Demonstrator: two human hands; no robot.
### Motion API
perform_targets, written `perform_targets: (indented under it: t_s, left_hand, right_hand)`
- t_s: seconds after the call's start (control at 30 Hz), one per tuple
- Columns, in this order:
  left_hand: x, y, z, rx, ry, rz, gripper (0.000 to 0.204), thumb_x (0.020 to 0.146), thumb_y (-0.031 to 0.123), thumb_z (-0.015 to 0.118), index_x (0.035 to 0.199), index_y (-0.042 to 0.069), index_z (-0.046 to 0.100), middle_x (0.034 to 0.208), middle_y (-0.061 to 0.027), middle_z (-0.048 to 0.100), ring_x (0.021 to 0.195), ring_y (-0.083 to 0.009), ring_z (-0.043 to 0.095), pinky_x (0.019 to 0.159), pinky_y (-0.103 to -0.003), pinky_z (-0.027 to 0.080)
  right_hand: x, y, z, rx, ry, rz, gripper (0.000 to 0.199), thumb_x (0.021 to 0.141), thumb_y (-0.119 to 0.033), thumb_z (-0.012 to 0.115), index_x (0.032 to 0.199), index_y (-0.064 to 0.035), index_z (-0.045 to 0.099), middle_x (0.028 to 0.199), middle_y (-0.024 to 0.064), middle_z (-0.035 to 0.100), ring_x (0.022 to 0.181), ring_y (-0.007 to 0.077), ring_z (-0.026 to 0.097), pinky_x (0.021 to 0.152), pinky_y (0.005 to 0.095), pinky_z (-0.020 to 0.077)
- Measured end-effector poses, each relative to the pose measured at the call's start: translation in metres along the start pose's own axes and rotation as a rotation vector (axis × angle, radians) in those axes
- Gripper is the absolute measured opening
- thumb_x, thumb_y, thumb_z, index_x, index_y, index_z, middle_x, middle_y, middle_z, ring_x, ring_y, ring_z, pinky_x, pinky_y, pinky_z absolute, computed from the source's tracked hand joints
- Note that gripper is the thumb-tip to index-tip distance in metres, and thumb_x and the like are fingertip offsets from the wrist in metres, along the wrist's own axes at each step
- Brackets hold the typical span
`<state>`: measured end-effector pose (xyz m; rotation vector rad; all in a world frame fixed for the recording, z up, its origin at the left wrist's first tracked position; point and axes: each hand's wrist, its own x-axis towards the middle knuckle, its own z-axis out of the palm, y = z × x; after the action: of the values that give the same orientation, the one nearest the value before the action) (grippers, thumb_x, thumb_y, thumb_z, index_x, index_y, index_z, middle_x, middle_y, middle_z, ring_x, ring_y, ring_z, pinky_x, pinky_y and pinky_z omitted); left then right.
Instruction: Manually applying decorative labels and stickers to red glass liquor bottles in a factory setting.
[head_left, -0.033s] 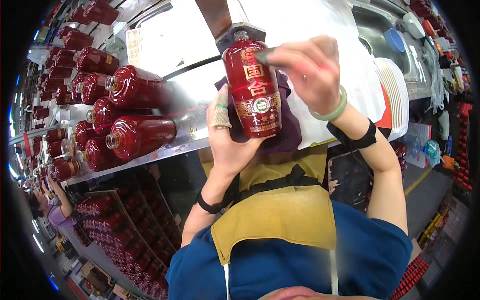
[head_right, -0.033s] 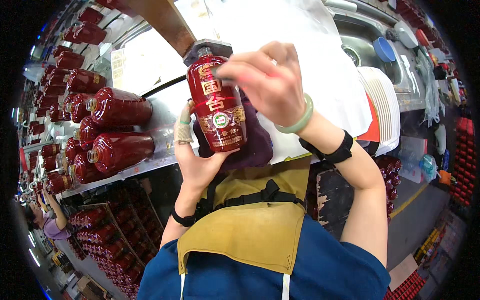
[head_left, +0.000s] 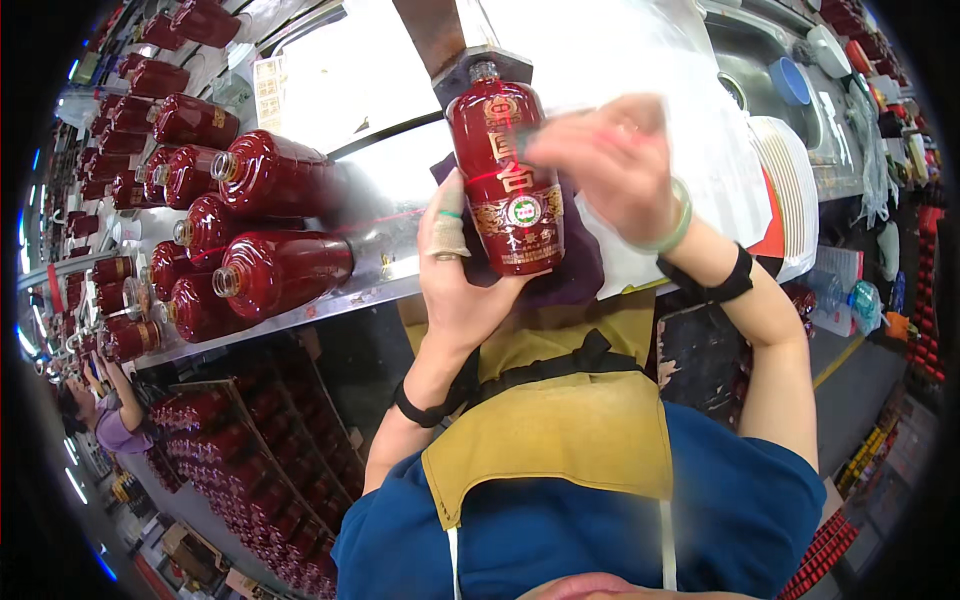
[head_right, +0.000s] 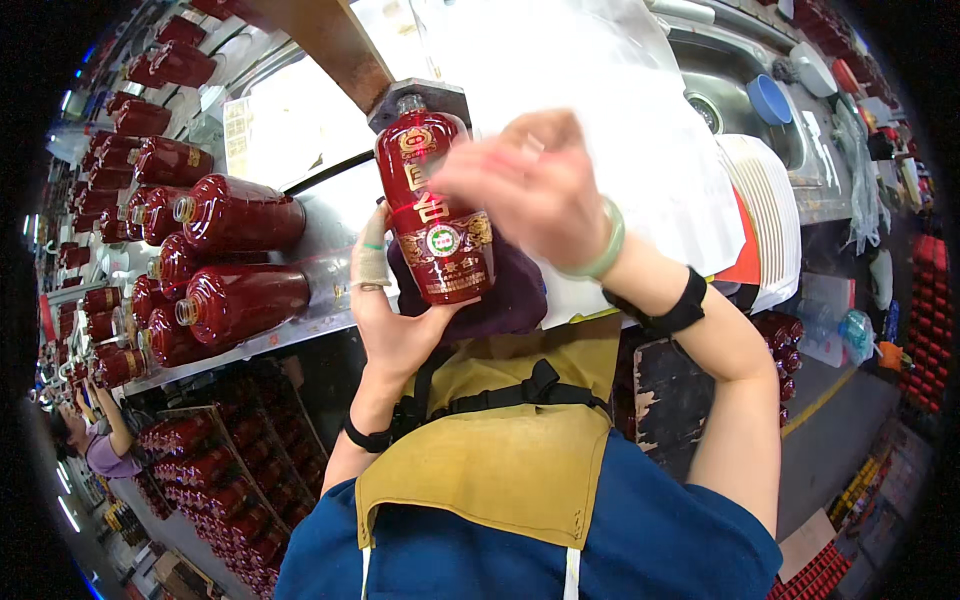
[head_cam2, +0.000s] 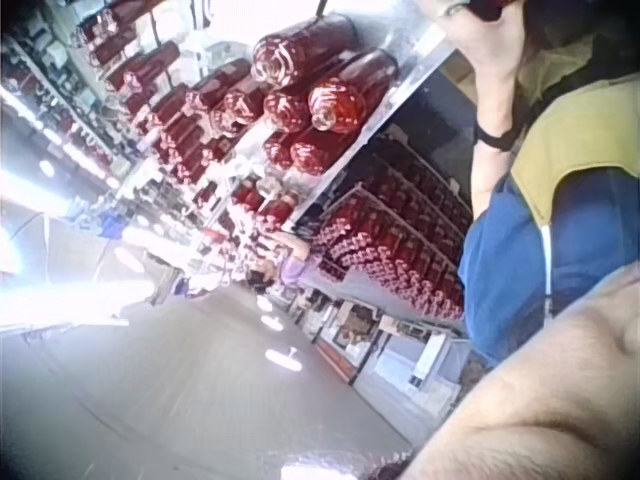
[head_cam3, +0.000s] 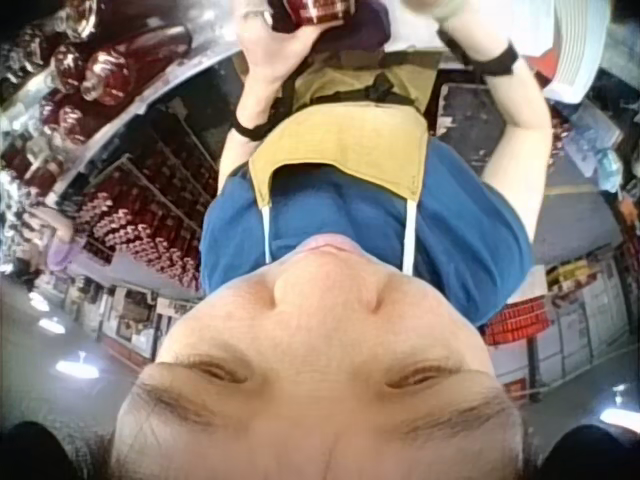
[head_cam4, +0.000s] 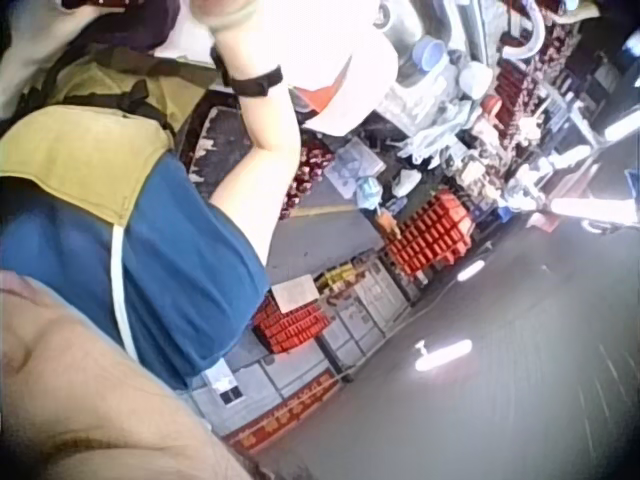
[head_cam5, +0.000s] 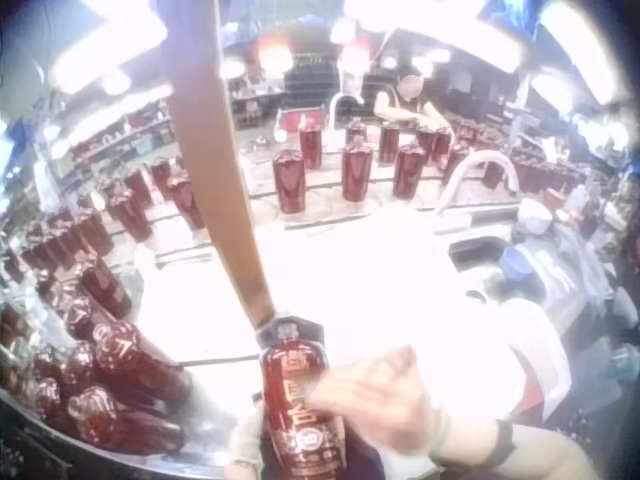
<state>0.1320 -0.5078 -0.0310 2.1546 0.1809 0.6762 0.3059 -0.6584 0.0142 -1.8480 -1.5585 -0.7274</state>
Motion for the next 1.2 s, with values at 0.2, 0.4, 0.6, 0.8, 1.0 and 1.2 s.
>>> perform_targets:
  t_s: [0.2, 0.4, 0.6, 0.8, 1.0, 1.2]
  left_hand:
    - [-0.006, -0.014, -0.001, -0.137, -0.039, -0.042, 0.091, 0.072, 0.009, 0.089, 0.150, -0.006, 0.043, 0.149, -0.0240, 0.052, 0.136, -0.0369, 0.054, 0.114, -0.044, 0.043]
    - [-0.012, -0.026, 0.002, -0.082, -0.076, -0.024, 0.096, 0.072, 0.008, 0.089, 0.152, -0.012, 0.038, 0.137, -0.0260, 0.063, 0.121, -0.0287, 0.066, 0.103, -0.037, 0.051]
    - [-0.008, -0.013, 0.002, -0.117, 0.060, -0.010, 0.083, 0.070, 0.008, 0.088, 0.145, -0.003, 0.054, 0.145, -0.0237, 0.056, 0.132, -0.0396, 0.055, 0.113, -0.046, 0.043]
    - [-0.026, -0.009, 0.004, 0.391, 0.060, 0.285, 0.061, 0.073, 0.021, 0.089, 0.131, 0.019, 0.071, 0.154, -0.0240, 0.046, 0.139, -0.0432, 0.045, 0.112, -0.051, 0.042]
    - [-0.002, -0.008, 0.006, 0.448, 0.109, 0.198, 0.072, 0.068, 0.036, 0.091, 0.136, 0.026, 0.068, 0.153, -0.0220, 0.049, 0.136, -0.0437, 0.046, 0.108, -0.056, 0.041]
    - [-0.011, 0.004, 0.012, 0.321, 0.133, 0.111, 0.084, 0.066, 0.029, 0.094, 0.140, 0.006, 0.060, 0.151, -0.0184, 0.053, 0.131, -0.0406, 0.051, 0.108, -0.053, 0.041]
  right_hand:
    - [-0.020, -0.037, -0.003, 0.329, -0.061, -0.078, 0.027, 0.072, -0.018, 0.078, 0.099, -0.0186, 0.075, 0.100, -0.0100, 0.071, 0.073, 0.0130, 0.054, 0.075, 0.0313, 0.0477]
    - [-0.055, -0.045, -0.014, 0.345, -0.150, -0.289, 0.026, 0.080, -0.009, 0.073, 0.105, -0.0177, 0.076, 0.103, -0.0047, 0.071, 0.088, 0.0118, 0.062, 0.080, 0.0311, 0.0522]
    - [-0.045, -0.029, -0.008, 0.146, 0.001, 0.063, 0.031, 0.072, -0.014, 0.077, 0.103, -0.0186, 0.077, 0.102, -0.0059, 0.072, 0.086, 0.0152, 0.063, 0.079, 0.0332, 0.0443]
    - [-0.037, -0.028, -0.032, 0.310, -0.084, 0.097, 0.028, 0.075, -0.012, 0.082, 0.102, -0.0130, 0.074, 0.100, 0.0025, 0.073, 0.082, 0.0196, 0.061, 0.070, 0.0336, 0.0451]
    - [-0.007, -0.012, -0.031, 0.195, 0.187, 0.379, 0.029, 0.076, -0.006, 0.085, 0.102, -0.0049, 0.072, 0.094, 0.0063, 0.072, 0.080, 0.0232, 0.062, 0.071, 0.0340, 0.0463]
    - [-0.007, -0.017, -0.008, -0.023, -0.004, 0.082, 0.029, 0.073, -0.014, 0.078, 0.102, -0.0182, 0.078, 0.098, -0.0029, 0.072, 0.082, 0.0154, 0.061, 0.080, 0.0328, 0.0436]
